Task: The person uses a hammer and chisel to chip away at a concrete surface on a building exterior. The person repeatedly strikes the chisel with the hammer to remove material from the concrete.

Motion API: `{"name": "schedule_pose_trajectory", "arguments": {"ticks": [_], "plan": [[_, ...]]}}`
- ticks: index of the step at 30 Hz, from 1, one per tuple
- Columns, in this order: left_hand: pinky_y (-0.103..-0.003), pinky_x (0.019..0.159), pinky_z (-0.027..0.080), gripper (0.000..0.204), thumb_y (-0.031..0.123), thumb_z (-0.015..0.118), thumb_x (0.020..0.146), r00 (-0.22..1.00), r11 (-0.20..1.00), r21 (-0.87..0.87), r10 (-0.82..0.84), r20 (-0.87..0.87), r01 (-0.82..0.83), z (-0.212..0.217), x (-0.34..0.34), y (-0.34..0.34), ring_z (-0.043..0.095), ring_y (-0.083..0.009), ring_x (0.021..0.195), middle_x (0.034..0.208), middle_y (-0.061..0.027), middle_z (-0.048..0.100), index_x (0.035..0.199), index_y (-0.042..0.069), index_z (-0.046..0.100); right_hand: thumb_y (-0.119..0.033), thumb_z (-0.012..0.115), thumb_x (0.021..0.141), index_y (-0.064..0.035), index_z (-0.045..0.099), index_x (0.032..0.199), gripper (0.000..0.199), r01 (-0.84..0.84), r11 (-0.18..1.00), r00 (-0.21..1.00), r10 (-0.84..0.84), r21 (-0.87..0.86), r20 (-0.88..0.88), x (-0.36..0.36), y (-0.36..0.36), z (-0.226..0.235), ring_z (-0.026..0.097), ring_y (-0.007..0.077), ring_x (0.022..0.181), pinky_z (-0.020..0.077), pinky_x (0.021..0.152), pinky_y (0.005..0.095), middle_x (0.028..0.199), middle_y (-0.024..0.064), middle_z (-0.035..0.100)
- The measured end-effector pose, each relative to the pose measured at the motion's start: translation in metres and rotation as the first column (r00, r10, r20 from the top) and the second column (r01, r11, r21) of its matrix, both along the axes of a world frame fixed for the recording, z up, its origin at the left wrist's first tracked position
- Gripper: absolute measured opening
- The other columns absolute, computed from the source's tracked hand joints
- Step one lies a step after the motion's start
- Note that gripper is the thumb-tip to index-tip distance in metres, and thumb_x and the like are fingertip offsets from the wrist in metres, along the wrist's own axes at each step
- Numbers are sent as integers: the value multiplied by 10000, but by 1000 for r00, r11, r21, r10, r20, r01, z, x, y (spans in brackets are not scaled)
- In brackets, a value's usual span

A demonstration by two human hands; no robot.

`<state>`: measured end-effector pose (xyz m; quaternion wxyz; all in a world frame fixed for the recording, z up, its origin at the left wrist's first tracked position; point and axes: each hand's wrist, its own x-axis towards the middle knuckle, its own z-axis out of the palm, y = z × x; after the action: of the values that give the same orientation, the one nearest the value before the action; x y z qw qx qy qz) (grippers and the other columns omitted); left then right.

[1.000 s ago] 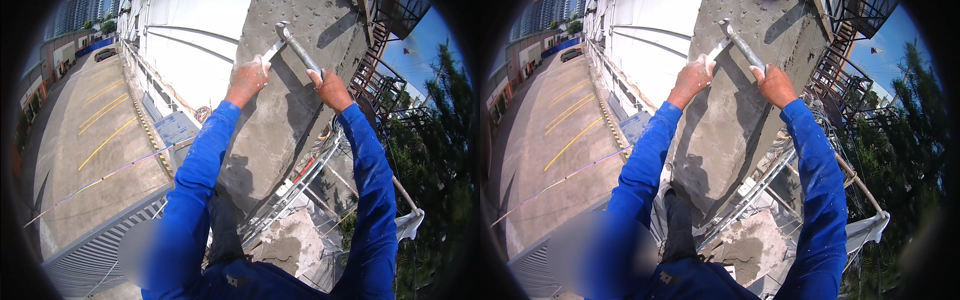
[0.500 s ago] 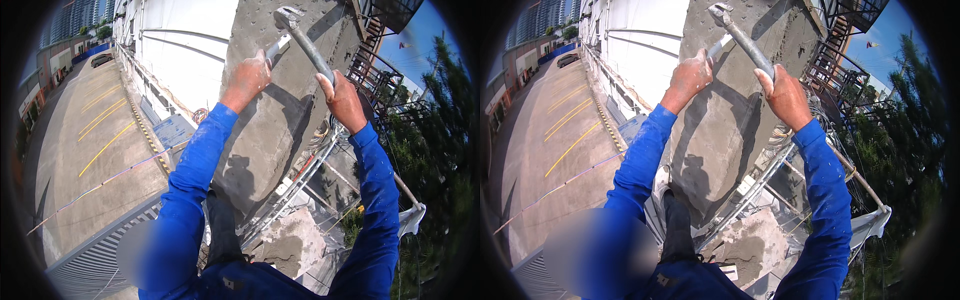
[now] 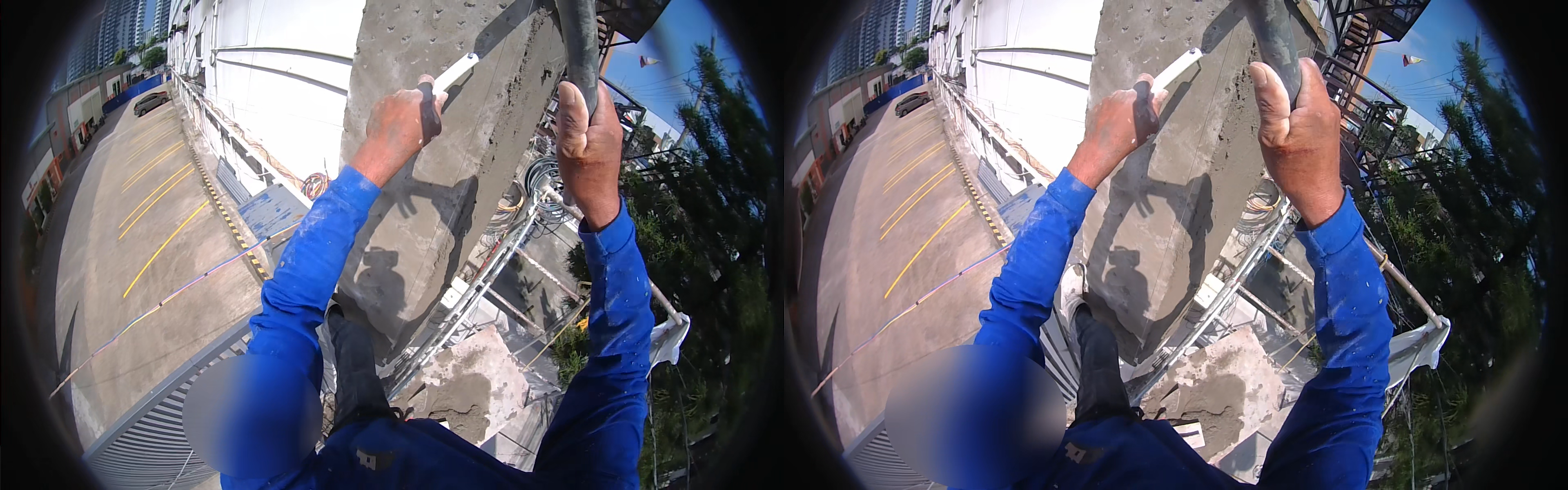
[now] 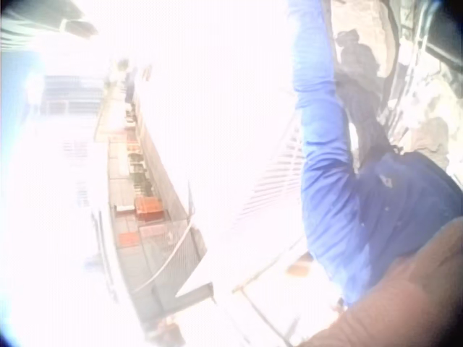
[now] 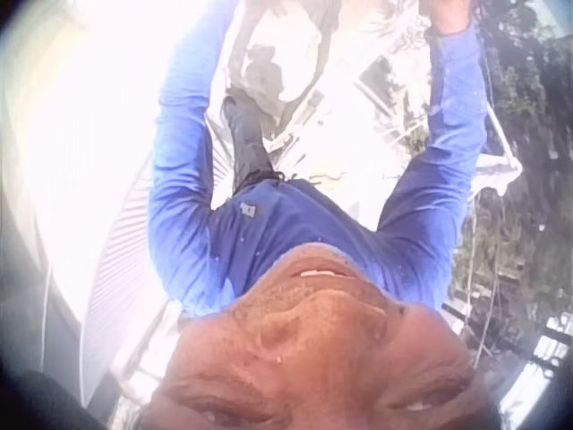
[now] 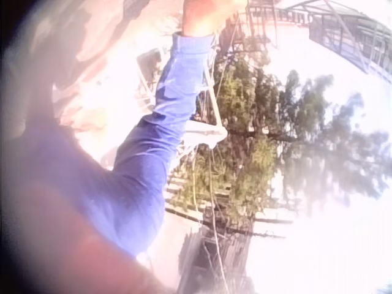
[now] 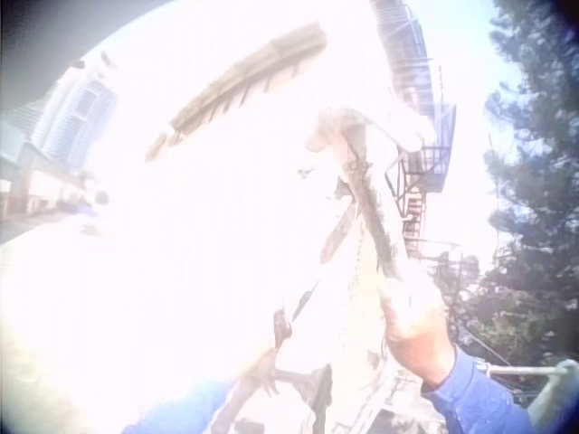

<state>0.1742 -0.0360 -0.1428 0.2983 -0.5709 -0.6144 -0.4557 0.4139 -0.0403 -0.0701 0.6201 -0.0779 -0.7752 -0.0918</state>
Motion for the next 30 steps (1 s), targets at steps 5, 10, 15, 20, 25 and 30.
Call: {"name": "schedule_pose_trajectory", "arguments": {"ticks": [5,10,15,20,25,30], "plan": [[-516,596,497,277,282,471,976,1000,999,-39,20,-3,-20,-7,1,-13,639,-426,662,680,-232,632,997,14,536,-541,498,958,25,539,816,585,264,877,908,-87,-400,410,5,47,-22,529,251,610,453,615,397,661,169,514],[-517,602,499,278,272,479,973,1000,1000,16,-19,18,19,4,16,-35,640,-426,669,679,-234,629,1023,5,540,-489,477,991,-36,542,904,466,-257,948,967,252,-187,-49,18,-45,28,425,100,540,376,513,273,649,25,483],[-501,609,500,301,258,519,950,999,998,50,-44,19,43,2,13,-10,636,-426,677,673,-244,617,1037,-28,550,-473,482,991,-19,537,898,466,-229,973,970,230,17,-81,16,-41,18,514,181,547,424,529,328,654,75,520],[-485,596,517,270,248,542,921,998,993,107,-45,-38,49,-4,-8,8,640,-413,659,696,-225,635,1019,-3,558,-521,497,965,28,564,841,567,367,893,827,-184,-262,531,22,35,-30,532,320,561,446,589,446,625,202,516],[-499,563,489,284,298,541,942,987,994,19,-107,118,105,-22,8,-16,617,-438,645,670,-254,609,1011,22,547,-490,508,977,-14,563,928,481,-49,960,983,95,-276,156,21,-39,8,444,113,563,396,532,286,660,34,479],[-510,554,485,265,293,506,956,988,997,24,-72,134,70,-46,17,-21,642,-403,636,655,-210,625,984,33,550,-448,505,990,-4,560,969,448,-402,907,915,402,-127,-24,12,-63,18,525,159,562,425,541,304,642,52,522]]}}
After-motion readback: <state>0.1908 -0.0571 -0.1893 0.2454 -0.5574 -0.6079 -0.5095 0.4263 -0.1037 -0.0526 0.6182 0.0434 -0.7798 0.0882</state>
